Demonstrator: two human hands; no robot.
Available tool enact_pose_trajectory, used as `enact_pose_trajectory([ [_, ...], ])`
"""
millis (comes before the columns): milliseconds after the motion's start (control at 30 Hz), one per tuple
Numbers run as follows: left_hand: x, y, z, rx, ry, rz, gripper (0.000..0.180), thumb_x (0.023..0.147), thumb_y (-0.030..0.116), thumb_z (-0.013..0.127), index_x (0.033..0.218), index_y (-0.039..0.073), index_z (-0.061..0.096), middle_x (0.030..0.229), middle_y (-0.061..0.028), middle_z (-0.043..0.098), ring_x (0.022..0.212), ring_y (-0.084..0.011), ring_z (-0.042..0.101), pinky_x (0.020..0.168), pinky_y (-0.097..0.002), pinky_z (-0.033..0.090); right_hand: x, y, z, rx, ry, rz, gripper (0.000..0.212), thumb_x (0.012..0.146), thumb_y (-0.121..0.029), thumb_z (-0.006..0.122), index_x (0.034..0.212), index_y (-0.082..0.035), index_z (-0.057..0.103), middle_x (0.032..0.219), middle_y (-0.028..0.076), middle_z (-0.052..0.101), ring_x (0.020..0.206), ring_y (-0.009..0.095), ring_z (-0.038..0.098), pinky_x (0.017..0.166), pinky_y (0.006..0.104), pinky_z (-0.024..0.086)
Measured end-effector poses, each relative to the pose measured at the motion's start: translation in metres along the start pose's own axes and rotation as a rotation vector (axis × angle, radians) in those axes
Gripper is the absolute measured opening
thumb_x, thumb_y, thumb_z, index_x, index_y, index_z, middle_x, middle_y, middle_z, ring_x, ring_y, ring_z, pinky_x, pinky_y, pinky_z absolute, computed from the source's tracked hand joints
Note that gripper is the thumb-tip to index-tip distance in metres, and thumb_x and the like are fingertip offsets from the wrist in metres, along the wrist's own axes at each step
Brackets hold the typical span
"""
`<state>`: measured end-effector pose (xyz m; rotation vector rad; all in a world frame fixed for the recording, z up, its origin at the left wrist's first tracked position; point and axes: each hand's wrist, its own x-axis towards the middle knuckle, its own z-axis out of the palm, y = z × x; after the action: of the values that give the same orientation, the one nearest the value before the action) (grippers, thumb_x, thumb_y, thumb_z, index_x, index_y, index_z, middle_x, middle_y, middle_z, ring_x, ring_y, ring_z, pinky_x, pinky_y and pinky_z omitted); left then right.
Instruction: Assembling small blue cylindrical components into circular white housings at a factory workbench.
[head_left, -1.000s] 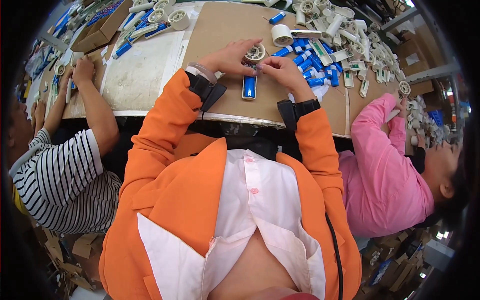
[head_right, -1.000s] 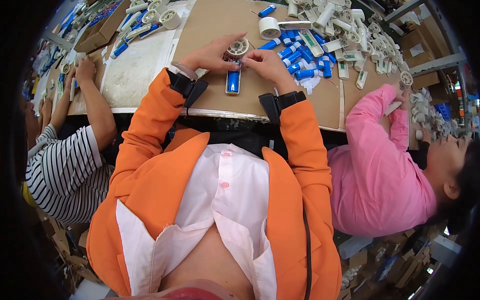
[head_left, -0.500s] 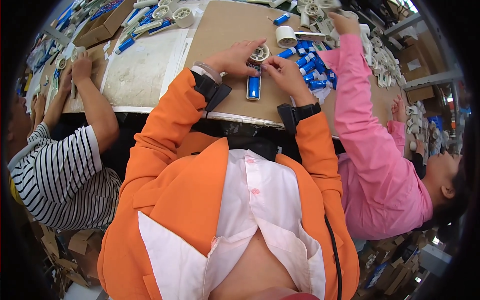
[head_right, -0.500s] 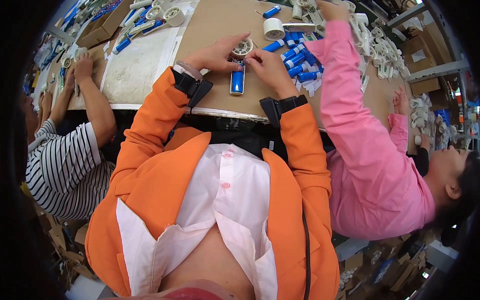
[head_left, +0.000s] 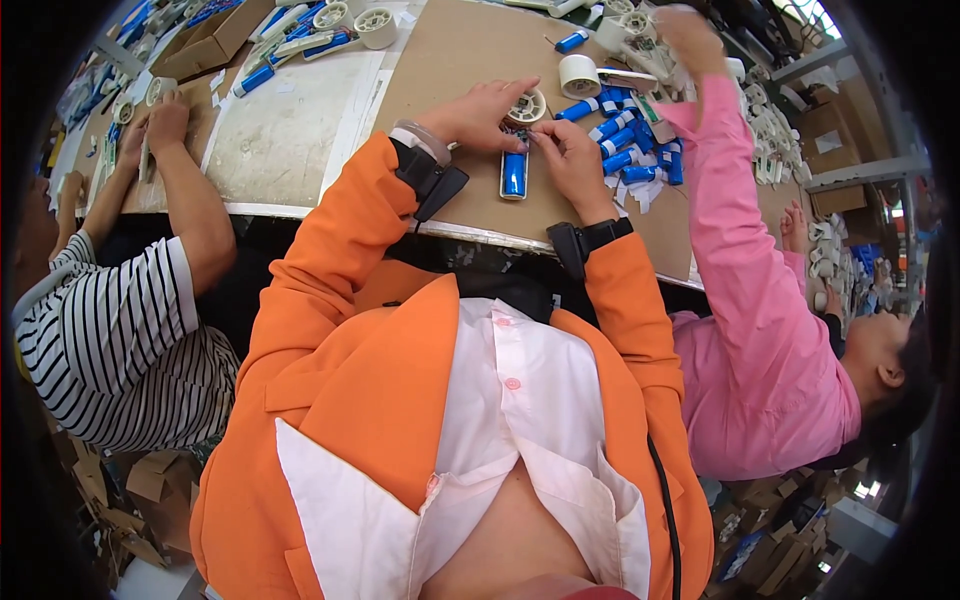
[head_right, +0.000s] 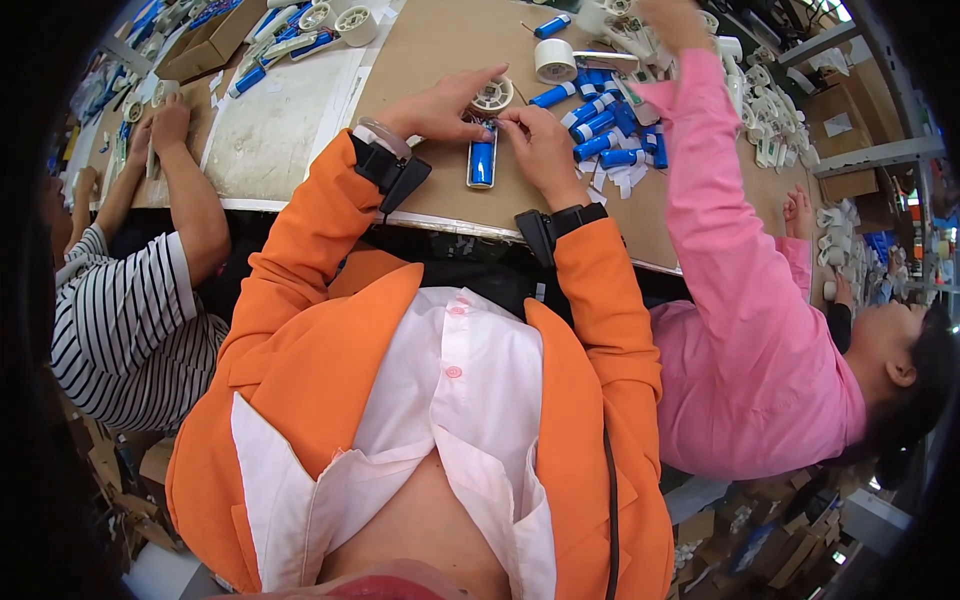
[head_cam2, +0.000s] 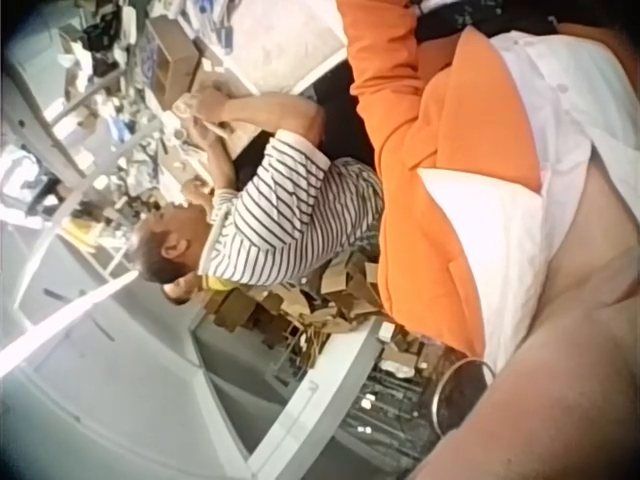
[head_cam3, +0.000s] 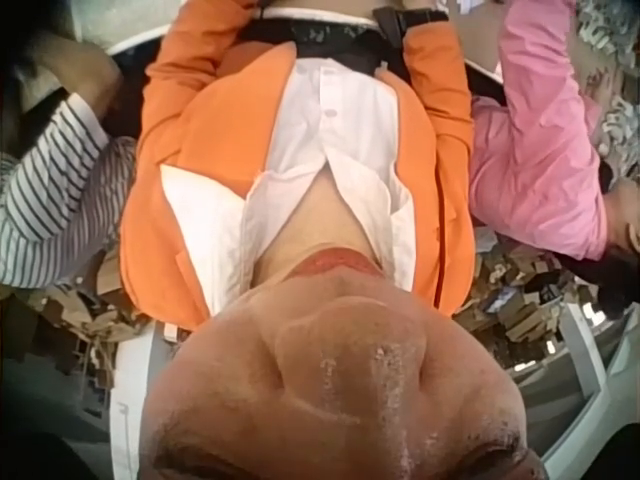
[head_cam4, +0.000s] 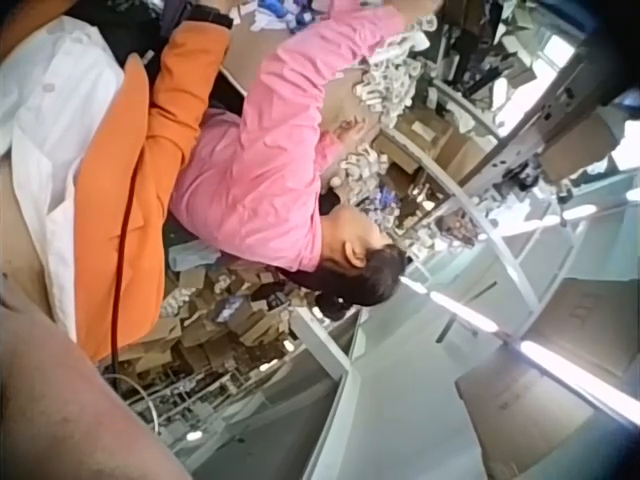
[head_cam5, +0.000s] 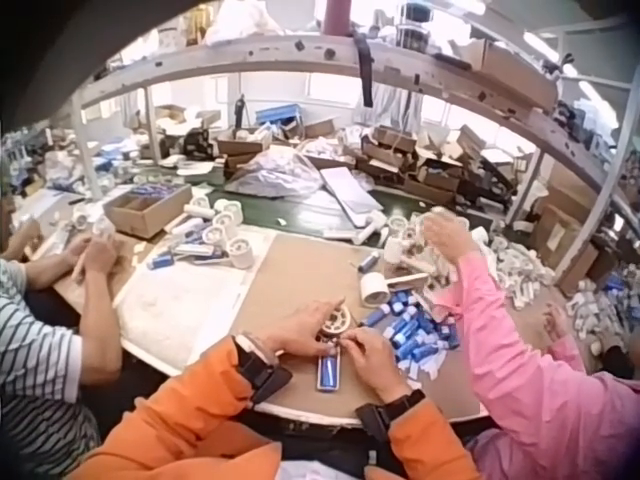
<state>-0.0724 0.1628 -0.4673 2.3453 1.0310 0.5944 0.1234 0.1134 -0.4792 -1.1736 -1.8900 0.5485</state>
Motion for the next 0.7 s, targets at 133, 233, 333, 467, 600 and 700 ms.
enact_pose_trajectory([
  [133, -0.0006, 0.0014, -0.0008, 0.01, -0.005, -0.009, 0.094, 0.072, 0.026, 0.077, 0.146, 0.008, 0.023, 0.135, -0.024, 0.041, 0.125, -0.0392, 0.039, 0.105, -0.0412, 0.034, -0.0009, -0.002, -0.0016, 0.002, 0.0, -0.022, 0.006, 0.082, -0.008, 0.064, 0.086, -0.004, 0.063, 0.078, 0.01, 0.06, 0.074, 0.027, 0.057, 0.064, 0.0347, 0.046],
  [233, 0.0002, 0.0005, -0.0007, -0.003, -0.018, -0.008, 0.095, 0.072, 0.026, 0.077, 0.146, 0.009, 0.021, 0.135, -0.0244, 0.04, 0.125, -0.04, 0.038, 0.105, -0.0418, 0.034, 0.0006, -0.0014, 0.0, -0.067, 0.027, -0.105, 0.006, 0.082, -0.008, 0.065, 0.086, -0.005, 0.063, 0.078, 0.01, 0.06, 0.074, 0.027, 0.058, 0.064, 0.0352, 0.046],
  [333, 0.0006, 0.0023, 0.0001, 0.019, -0.016, -0.018, 0.096, 0.072, 0.027, 0.077, 0.147, 0.009, 0.021, 0.135, -0.0246, 0.04, 0.125, -0.0402, 0.038, 0.105, -0.0418, 0.034, 0.0016, -0.0015, 0.0019, -0.132, 0.053, -0.168, 0.005, 0.082, -0.008, 0.064, 0.086, -0.004, 0.063, 0.078, 0.01, 0.06, 0.073, 0.026, 0.057, 0.063, 0.0347, 0.045],
  [467, 0.0016, -0.0017, 0.0028, 0.026, 0.016, 0.007, 0.099, 0.069, 0.032, 0.078, 0.146, 0.011, 0.021, 0.133, -0.0262, 0.042, 0.122, -0.0435, 0.04, 0.103, -0.0444, 0.035, 0.0013, -0.0031, 0.0038, -0.201, 0.076, -0.212, 0.004, 0.083, -0.006, 0.064, 0.085, -0.003, 0.062, 0.077, 0.009, 0.059, 0.07, 0.025, 0.056, 0.061, 0.0332, 0.044],
  [600, 0.0022, -0.0065, 0.0063, 0.01, 0.026, 0.013, 0.1, 0.067, 0.034, 0.078, 0.146, 0.012, 0.021, 0.131, -0.0269, 0.043, 0.12, -0.0453, 0.041, 0.102, -0.0456, 0.036, -0.0014, -0.0066, 0.0052, -0.208, 0.088, -0.188, 0.004, 0.082, -0.007, 0.065, 0.083, -0.003, 0.062, 0.076, 0.009, 0.059, 0.07, 0.025, 0.056, 0.06, 0.0333, 0.044],
  [700, 0.0029, -0.0061, 0.0065, 0.007, 0.024, 0.009, 0.1, 0.067, 0.034, 0.079, 0.146, 0.012, 0.021, 0.13, -0.027, 0.043, 0.119, -0.0454, 0.042, 0.102, -0.0456, 0.036, -0.0029, -0.0083, 0.0071, -0.193, 0.099, -0.157, 0.005, 0.082, -0.007, 0.065, 0.082, -0.003, 0.062, 0.075, 0.009, 0.059, 0.069, 0.024, 0.056, 0.06, 0.0334, 0.045],
])
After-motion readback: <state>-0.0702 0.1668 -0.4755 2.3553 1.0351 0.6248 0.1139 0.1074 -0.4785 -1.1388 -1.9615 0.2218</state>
